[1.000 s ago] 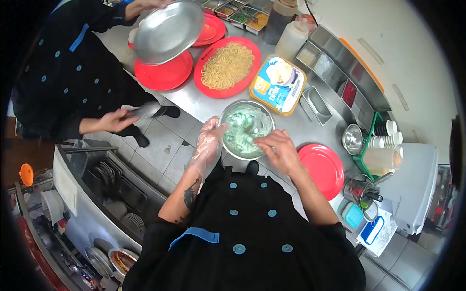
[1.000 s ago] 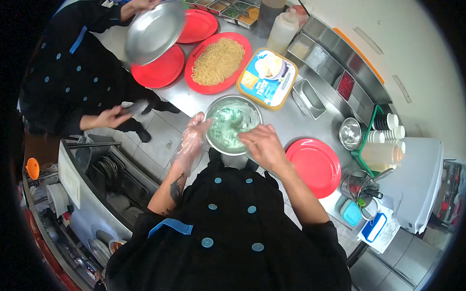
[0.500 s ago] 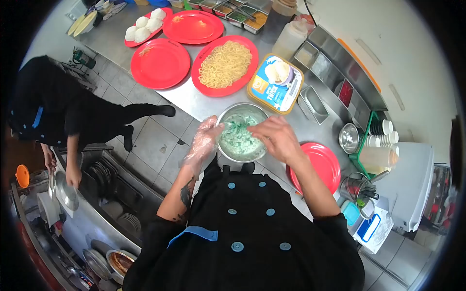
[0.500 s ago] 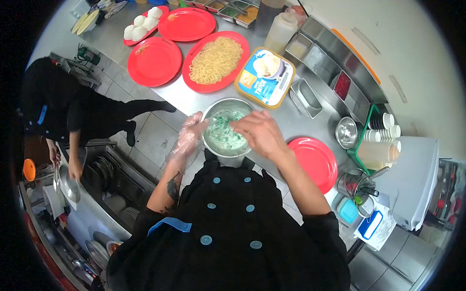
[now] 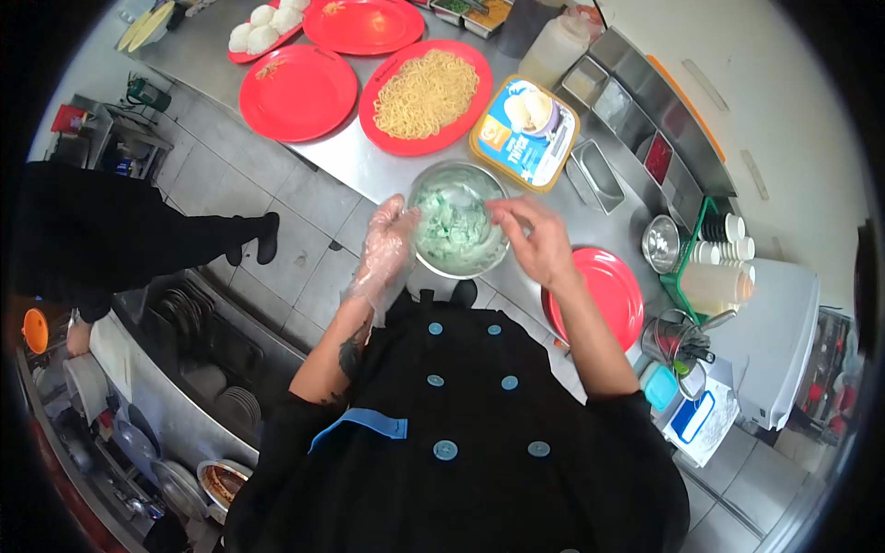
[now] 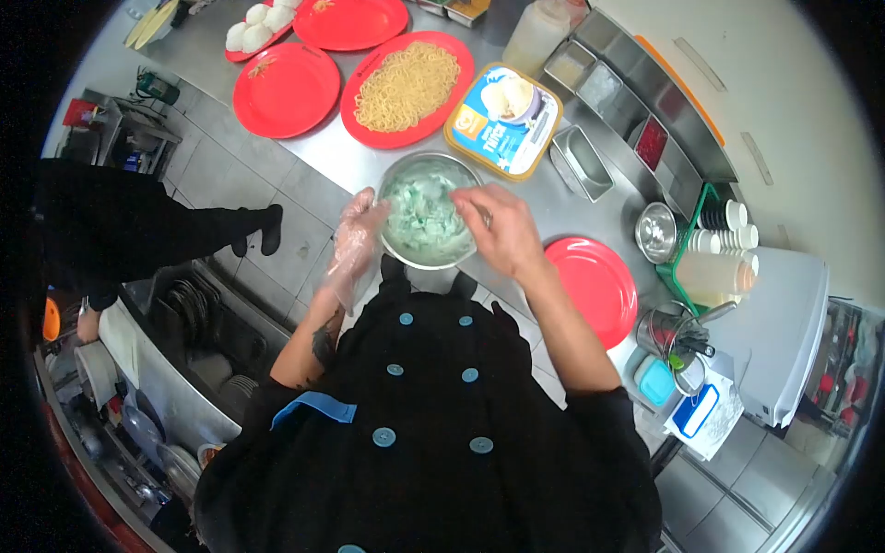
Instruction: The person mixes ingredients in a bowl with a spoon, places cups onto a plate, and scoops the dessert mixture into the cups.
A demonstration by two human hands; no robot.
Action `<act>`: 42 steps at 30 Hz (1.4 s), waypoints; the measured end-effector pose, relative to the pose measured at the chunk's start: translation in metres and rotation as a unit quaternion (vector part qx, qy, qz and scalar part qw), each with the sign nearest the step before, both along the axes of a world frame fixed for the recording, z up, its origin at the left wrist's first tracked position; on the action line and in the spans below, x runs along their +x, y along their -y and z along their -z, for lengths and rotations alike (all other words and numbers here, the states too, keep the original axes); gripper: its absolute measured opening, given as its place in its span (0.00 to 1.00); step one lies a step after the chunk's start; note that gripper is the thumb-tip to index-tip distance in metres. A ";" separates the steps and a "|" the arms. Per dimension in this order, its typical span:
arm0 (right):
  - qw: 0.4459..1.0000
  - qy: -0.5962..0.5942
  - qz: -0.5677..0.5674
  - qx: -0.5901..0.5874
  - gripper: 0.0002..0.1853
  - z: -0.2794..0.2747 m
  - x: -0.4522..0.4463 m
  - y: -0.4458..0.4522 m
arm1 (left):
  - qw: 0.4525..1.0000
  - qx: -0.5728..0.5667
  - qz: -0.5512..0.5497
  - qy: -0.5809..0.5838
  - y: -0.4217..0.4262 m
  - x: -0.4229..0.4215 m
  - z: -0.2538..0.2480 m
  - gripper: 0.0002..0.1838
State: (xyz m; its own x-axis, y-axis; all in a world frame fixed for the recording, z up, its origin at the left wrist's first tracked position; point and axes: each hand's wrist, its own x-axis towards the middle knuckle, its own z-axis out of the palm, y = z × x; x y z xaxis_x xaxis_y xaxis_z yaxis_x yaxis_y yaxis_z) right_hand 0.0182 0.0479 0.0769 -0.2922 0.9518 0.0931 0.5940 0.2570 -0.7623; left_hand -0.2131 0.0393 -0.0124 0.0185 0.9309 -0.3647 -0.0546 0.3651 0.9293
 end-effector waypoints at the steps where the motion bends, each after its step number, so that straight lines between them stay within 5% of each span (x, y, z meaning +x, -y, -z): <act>1: 1.000 0.003 0.003 -0.007 0.11 0.004 0.010 -0.002 | 0.998 -0.016 -0.038 0.044 0.000 0.001 -0.007 0.08; 4: 0.992 0.089 -0.052 0.072 0.11 0.018 0.022 0.004 | 0.990 -0.035 -0.089 0.101 0.001 0.005 -0.007 0.08; 7: 0.993 0.008 -0.070 -0.094 0.10 0.026 0.005 0.033 | 0.984 -0.041 -0.121 0.121 0.003 0.003 0.000 0.10; 9: 0.994 -0.008 -0.070 -0.086 0.10 0.017 -0.003 0.020 | 0.999 0.011 0.016 0.027 0.003 0.001 0.008 0.11; 12: 0.997 -0.013 -0.062 -0.047 0.10 0.005 0.003 -0.007 | 0.997 0.034 0.053 0.054 0.001 -0.003 0.013 0.08; 16: 0.994 0.087 -0.070 0.001 0.10 0.020 0.030 0.001 | 0.998 0.038 -0.006 0.049 0.000 -0.007 -0.003 0.08; 21: 0.990 0.003 -0.066 -0.122 0.11 0.009 0.008 0.028 | 0.994 -0.037 -0.025 0.098 0.003 0.001 -0.006 0.10; 25: 0.995 0.050 -0.072 -0.040 0.10 0.007 0.014 0.002 | 0.993 -0.014 0.069 0.093 -0.002 -0.002 -0.002 0.06; 28: 0.990 0.113 -0.081 -0.016 0.10 0.018 0.028 0.014 | 0.999 0.003 -0.042 0.031 -0.008 0.000 -0.019 0.06; 30: 0.991 0.035 -0.094 -0.086 0.10 0.021 0.021 0.034 | 0.997 -0.058 -0.037 0.047 -0.008 -0.006 -0.009 0.17; 32: 0.989 0.014 -0.081 -0.123 0.10 0.019 0.015 0.033 | 0.994 -0.073 -0.032 0.073 -0.005 -0.004 0.004 0.21; 34: 0.971 -0.109 0.012 -0.214 0.12 0.028 0.013 0.024 | 0.985 -0.003 0.009 0.170 -0.004 -0.002 0.025 0.07; 37: 0.973 -0.077 0.074 -0.204 0.13 0.052 0.030 0.013 | 0.997 0.000 0.027 0.075 -0.004 -0.004 0.029 0.08; 42: 0.974 -0.129 0.158 -0.103 0.13 0.048 0.014 0.006 | 0.992 -0.025 0.097 0.075 -0.009 -0.006 0.005 0.08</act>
State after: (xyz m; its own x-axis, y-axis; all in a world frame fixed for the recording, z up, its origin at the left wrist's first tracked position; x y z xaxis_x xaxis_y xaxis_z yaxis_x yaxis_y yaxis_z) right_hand 0.0317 0.0419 0.0291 0.0254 0.9967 -0.0772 0.4003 -0.0809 -0.9128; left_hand -0.2195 0.0483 -0.0179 0.2534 0.8852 -0.3901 -0.1159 0.4281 0.8963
